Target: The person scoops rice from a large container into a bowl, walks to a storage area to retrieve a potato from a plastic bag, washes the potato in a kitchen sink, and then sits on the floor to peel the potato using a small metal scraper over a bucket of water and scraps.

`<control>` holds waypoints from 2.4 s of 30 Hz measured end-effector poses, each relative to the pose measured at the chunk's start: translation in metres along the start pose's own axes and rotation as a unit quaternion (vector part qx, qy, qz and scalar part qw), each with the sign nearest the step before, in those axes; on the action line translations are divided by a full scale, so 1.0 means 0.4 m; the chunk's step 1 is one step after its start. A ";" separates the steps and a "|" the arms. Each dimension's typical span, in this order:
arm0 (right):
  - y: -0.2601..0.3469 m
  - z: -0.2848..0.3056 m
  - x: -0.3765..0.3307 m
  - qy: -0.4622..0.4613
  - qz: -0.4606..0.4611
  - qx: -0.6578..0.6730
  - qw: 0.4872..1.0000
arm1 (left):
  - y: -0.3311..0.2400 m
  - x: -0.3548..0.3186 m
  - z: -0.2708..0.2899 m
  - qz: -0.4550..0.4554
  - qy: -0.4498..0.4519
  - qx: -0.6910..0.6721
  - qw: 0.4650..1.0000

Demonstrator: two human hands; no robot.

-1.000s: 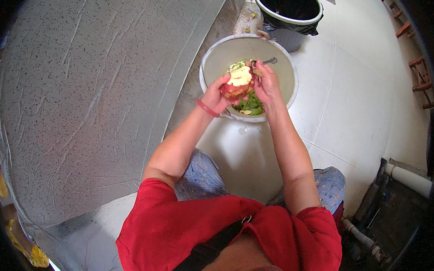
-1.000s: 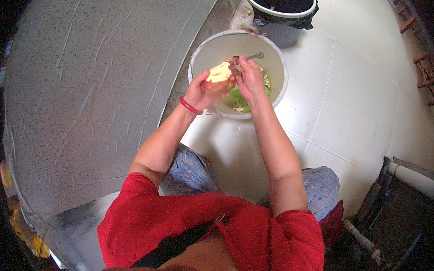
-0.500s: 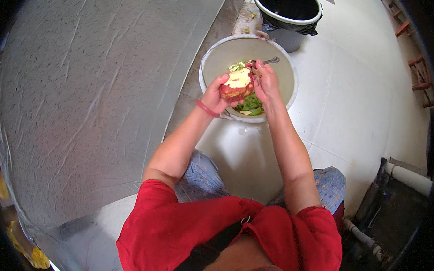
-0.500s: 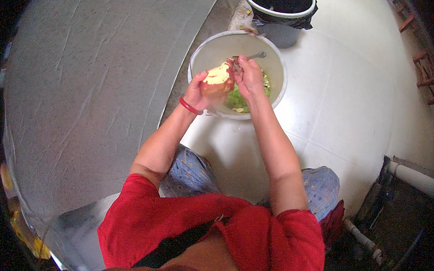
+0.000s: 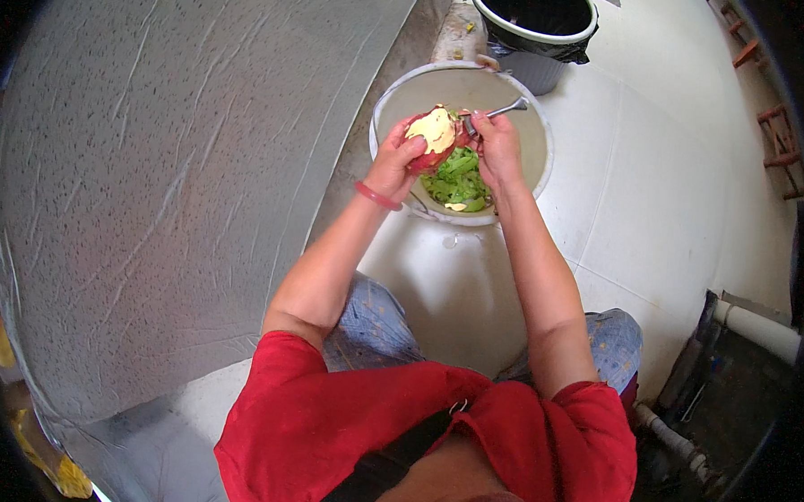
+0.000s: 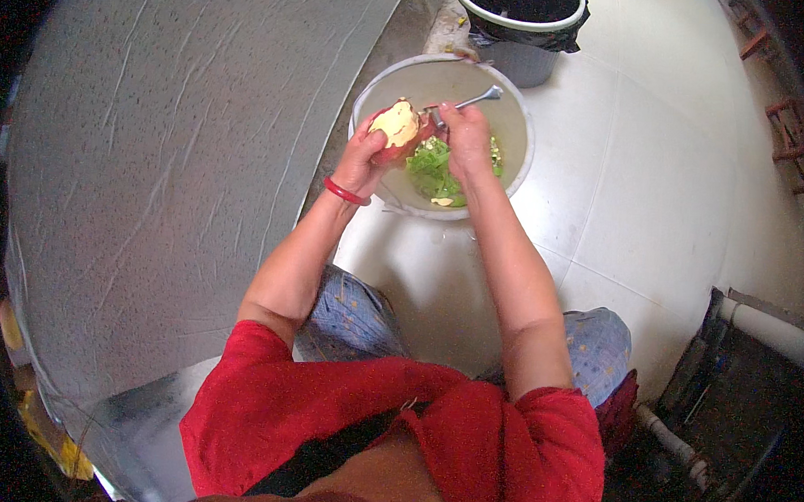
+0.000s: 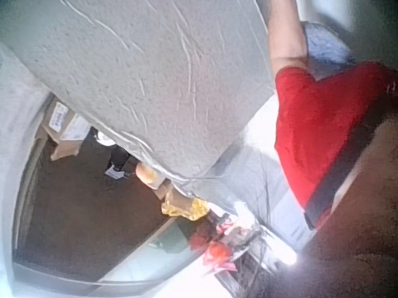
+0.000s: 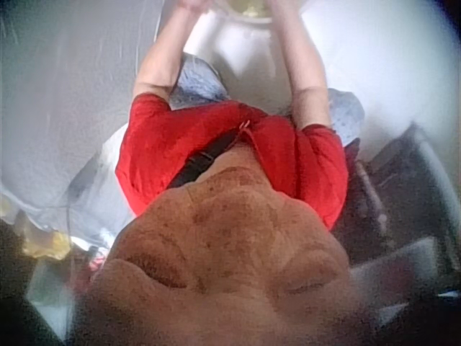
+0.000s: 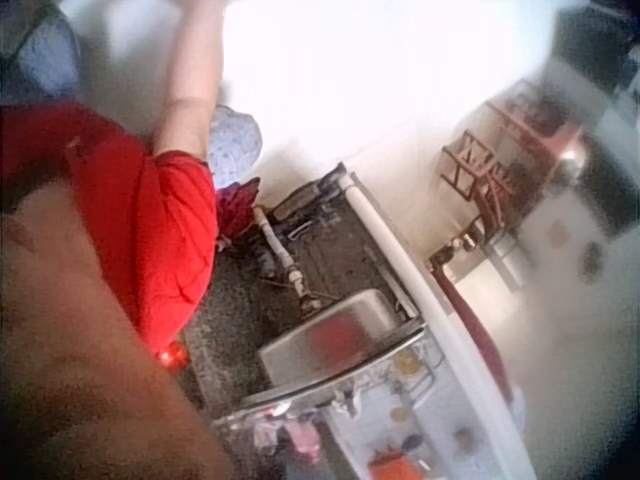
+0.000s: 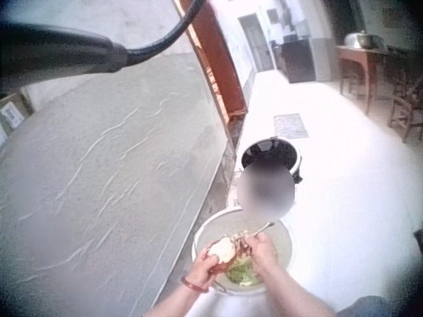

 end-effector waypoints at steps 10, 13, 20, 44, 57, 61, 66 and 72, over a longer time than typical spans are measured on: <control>0.047 0.029 0.017 0.032 0.180 -0.370 0.911 | -0.016 -0.002 0.042 0.174 -0.044 -0.056 0.982; 0.065 0.010 0.010 0.078 0.168 -0.368 0.911 | -0.009 0.003 0.006 0.157 -0.028 0.020 0.987; 0.054 -0.024 -0.023 0.125 0.148 -0.344 0.919 | 0.015 0.026 -0.019 0.215 -0.056 0.139 0.965; -0.017 0.124 0.035 -0.020 -0.162 0.134 0.977 | 0.060 0.031 0.006 0.319 -0.016 -0.017 0.948; 0.018 0.026 -0.012 0.119 -0.056 0.028 0.991 | 0.036 0.030 0.002 0.193 0.050 0.015 0.980; 0.012 0.025 -0.010 0.113 -0.035 0.002 0.993 | -0.003 0.020 -0.020 0.079 -0.072 0.310 0.945; 0.023 -0.019 -0.040 0.183 0.020 -0.128 0.975 | 0.016 0.016 -0.022 -0.012 -0.146 0.430 0.891; 0.017 0.010 -0.008 0.088 0.042 -0.056 0.994 | 0.013 0.009 -0.029 0.076 -0.059 0.221 0.971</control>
Point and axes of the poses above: each hand's wrist, its own x-axis towards the middle knuckle, its own z-axis out of the back of the hand, y = z × x, the point moved 2 cm from there along x, towards the middle knuckle, and after that the axes turned 14 degrees about z, right-handed, at the moved point
